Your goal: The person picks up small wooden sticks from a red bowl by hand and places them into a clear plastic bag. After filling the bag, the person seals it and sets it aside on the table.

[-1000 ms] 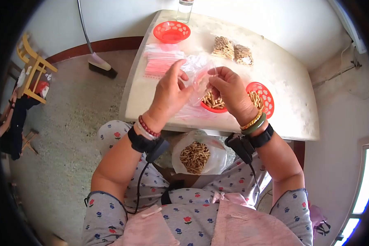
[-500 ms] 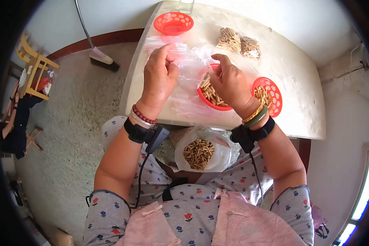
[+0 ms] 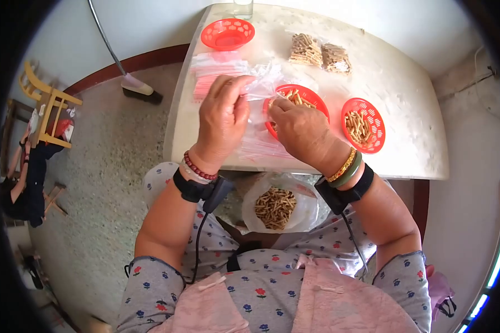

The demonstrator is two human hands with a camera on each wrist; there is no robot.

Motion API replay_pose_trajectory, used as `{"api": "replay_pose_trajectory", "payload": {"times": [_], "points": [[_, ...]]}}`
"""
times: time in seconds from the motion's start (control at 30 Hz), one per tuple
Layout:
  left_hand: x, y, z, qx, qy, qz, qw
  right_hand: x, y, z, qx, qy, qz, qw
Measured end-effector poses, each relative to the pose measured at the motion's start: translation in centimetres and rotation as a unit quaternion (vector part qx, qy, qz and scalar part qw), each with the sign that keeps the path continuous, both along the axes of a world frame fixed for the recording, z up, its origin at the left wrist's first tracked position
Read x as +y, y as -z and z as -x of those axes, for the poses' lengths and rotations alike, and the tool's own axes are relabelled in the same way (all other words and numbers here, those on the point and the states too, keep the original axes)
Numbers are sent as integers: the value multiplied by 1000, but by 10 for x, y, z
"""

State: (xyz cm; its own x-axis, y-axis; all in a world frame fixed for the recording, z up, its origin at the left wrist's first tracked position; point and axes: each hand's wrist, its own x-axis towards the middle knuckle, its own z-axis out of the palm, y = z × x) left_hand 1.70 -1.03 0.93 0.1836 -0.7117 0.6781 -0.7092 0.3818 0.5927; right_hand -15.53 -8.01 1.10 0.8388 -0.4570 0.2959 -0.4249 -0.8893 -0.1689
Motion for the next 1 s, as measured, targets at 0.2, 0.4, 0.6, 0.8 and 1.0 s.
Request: {"api": "replay_pose_trajectory", "payload": {"times": [0.2, 0.4, 0.6, 0.8, 1.0], "points": [[-2, 15, -9, -30, 3, -22, 999, -3, 9, -3, 4, -68, 53, 996], [17, -2, 13, -77, 26, 15, 997, -13, 14, -6, -30, -62, 49, 996], [27, 5, 20, -108, 60, -130, 984, -22, 24, -4, -37, -61, 44, 997], [17, 18, 0, -189, 49, -190, 962, -23, 13, 2, -61, -88, 31, 994], [12, 8, -13, -223, 43, -110, 968, -21, 1, 0, 180, 21, -49, 982]]}}
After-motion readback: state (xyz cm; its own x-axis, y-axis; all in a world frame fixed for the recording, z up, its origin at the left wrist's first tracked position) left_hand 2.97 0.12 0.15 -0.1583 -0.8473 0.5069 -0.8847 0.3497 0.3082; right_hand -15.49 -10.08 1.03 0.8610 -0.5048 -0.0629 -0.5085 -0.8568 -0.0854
